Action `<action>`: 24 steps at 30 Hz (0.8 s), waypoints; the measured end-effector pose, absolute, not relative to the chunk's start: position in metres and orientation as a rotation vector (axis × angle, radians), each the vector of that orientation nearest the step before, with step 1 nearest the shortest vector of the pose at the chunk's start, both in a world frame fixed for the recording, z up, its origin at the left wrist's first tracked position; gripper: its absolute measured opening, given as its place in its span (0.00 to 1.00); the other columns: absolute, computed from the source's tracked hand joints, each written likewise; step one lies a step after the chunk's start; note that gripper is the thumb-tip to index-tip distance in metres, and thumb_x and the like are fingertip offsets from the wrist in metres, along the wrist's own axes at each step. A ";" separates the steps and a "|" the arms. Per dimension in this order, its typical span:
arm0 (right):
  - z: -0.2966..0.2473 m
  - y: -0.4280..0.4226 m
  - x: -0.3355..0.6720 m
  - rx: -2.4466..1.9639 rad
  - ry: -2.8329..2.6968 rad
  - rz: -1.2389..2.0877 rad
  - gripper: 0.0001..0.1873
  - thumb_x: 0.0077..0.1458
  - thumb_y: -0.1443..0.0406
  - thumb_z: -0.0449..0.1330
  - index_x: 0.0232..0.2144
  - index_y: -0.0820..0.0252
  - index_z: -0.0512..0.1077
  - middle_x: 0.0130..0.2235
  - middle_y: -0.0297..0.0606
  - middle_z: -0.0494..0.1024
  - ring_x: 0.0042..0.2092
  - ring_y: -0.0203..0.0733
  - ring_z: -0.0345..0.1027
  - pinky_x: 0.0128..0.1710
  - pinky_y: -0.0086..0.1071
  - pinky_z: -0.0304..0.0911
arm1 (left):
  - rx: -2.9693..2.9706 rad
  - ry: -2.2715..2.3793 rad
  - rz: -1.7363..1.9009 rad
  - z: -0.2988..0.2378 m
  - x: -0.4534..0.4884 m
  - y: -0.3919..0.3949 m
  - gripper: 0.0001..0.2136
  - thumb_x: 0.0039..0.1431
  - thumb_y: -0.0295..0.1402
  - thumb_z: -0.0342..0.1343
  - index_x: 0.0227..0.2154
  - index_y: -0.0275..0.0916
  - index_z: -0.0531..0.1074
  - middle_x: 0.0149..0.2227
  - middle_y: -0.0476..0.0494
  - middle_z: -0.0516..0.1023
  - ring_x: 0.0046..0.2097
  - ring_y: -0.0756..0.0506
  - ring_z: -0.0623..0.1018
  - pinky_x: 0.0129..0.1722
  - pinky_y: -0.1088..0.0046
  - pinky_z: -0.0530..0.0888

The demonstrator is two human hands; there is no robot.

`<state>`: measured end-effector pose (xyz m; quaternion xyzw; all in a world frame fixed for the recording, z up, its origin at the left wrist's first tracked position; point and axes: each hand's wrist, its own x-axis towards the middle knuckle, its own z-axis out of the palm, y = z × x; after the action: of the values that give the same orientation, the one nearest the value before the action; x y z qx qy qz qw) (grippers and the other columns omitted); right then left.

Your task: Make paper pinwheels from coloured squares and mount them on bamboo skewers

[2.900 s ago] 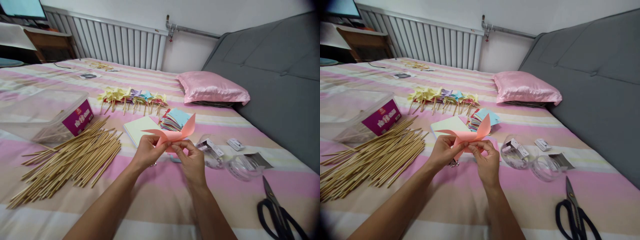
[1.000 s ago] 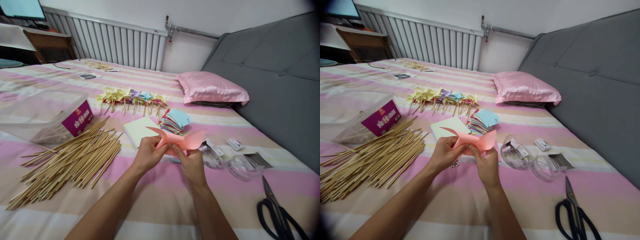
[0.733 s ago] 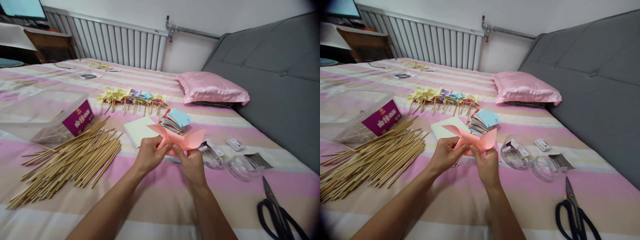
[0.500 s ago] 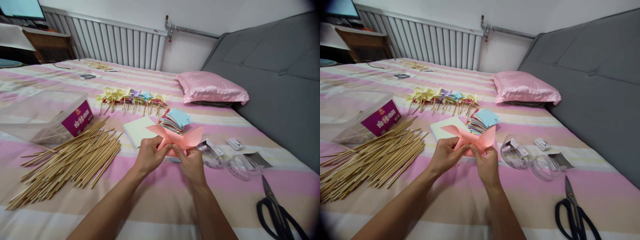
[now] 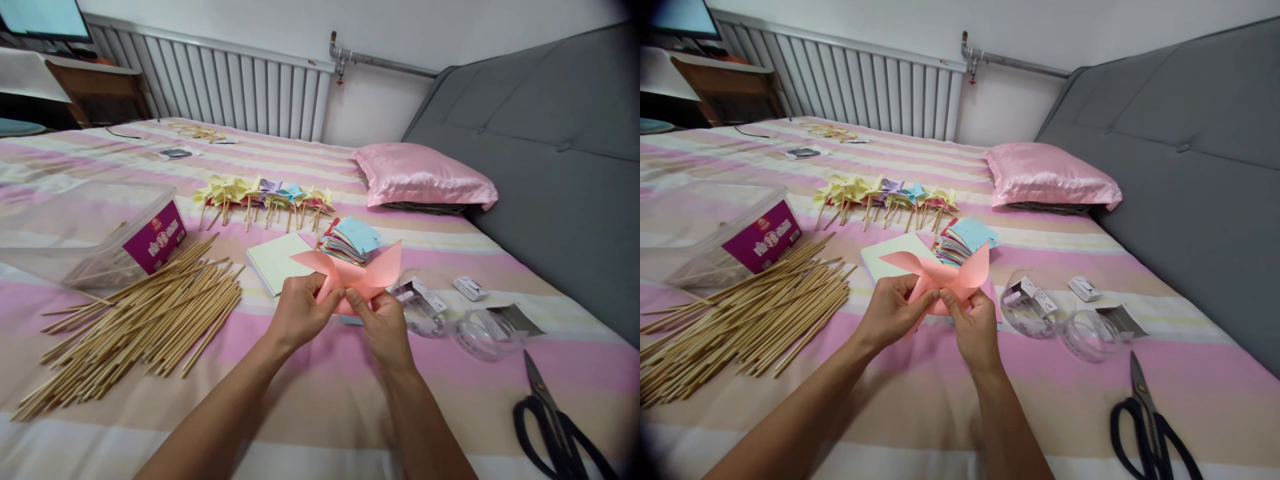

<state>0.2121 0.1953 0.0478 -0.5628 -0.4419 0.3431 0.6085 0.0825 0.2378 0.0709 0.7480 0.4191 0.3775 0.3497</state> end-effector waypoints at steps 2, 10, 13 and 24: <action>0.048 0.195 0.212 -1.318 -1.025 0.785 0.16 0.48 0.56 0.62 0.33 0.65 0.74 0.31 0.40 0.78 0.35 0.44 0.71 0.36 0.35 0.65 | 1.944 1.104 0.984 0.072 0.083 0.237 0.18 0.53 0.37 0.52 0.13 0.37 0.56 0.15 0.54 0.54 0.20 0.55 0.56 0.19 0.77 0.50; 0.048 0.195 0.211 -1.259 -1.009 0.820 0.14 0.49 0.58 0.62 0.32 0.63 0.74 0.33 0.39 0.80 0.36 0.43 0.73 0.37 0.33 0.67 | 2.095 1.167 1.047 0.076 0.084 0.236 0.18 0.51 0.34 0.53 0.11 0.37 0.54 0.13 0.55 0.53 0.19 0.55 0.53 0.19 0.76 0.48; 0.049 0.195 0.212 -1.262 -1.016 0.818 0.14 0.48 0.57 0.62 0.32 0.63 0.74 0.32 0.39 0.80 0.36 0.43 0.73 0.36 0.33 0.67 | 2.101 1.151 1.073 0.074 0.084 0.236 0.18 0.51 0.34 0.52 0.11 0.36 0.55 0.13 0.55 0.52 0.19 0.55 0.53 0.20 0.76 0.49; 0.050 0.194 0.213 -1.296 -1.014 0.806 0.15 0.47 0.56 0.63 0.30 0.65 0.75 0.31 0.41 0.81 0.35 0.46 0.74 0.36 0.35 0.67 | 2.091 1.134 1.061 0.072 0.085 0.233 0.18 0.53 0.35 0.51 0.12 0.37 0.55 0.14 0.55 0.52 0.20 0.55 0.53 0.20 0.76 0.49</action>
<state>0.2128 0.1942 0.0497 -0.5612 -0.4391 0.3490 0.6086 0.0850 0.2332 0.0719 0.7742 0.4196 0.3926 0.2653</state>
